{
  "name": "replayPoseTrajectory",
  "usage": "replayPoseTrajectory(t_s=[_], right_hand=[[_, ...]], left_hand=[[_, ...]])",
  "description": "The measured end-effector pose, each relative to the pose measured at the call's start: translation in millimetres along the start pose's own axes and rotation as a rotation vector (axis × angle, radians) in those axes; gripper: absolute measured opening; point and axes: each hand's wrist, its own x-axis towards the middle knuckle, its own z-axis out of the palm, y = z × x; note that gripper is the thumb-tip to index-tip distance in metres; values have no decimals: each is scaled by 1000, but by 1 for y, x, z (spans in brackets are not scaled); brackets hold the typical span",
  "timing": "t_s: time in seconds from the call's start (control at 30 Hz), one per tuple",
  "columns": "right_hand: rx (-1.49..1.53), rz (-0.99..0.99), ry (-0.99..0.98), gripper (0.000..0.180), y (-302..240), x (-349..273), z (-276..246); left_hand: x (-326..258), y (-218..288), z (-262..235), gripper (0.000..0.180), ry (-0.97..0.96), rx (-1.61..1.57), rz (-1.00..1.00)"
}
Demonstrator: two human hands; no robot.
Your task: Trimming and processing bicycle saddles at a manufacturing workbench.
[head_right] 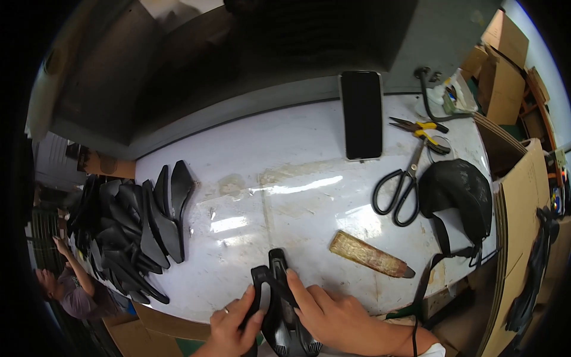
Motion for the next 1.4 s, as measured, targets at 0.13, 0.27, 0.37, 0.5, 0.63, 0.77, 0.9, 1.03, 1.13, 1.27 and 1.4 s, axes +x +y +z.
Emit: replayPoseTrajectory(t_s=[0.13,0.27,0.37,0.5,0.63,0.77,0.9,1.03,1.13,1.27,1.4], right_hand=[[-109,-92,118,61,5,18,17],[-50,65,-16,58,11,20,24],[64,119,-11,47,14,24,28],[158,113,21,53,16,24,25],[149,145,-78,50,18,28,20],[238,140,-35,51,18,30,19],[299,214,-43,50,13,22,23],[345,203,33,51,11,18,35],[381,193,60,53,9,17,42],[303,195,48,62,5,11,53],[173,142,34,69,1,16,49]], left_hand=[[29,-21,7,48,-16,-34,-45],[34,-46,8,48,-42,-9,-94],[37,-52,9,49,-92,16,-51],[38,-55,10,49,-90,49,-14],[46,-47,5,50,-143,95,-45],[42,-51,4,51,-140,36,-48],[43,-49,5,52,-178,-39,-63],[33,-48,16,59,-137,-75,-84],[28,-39,17,46,-110,-172,-146],[26,-41,26,47,-88,-86,-62],[25,-36,30,48,-152,223,26]])
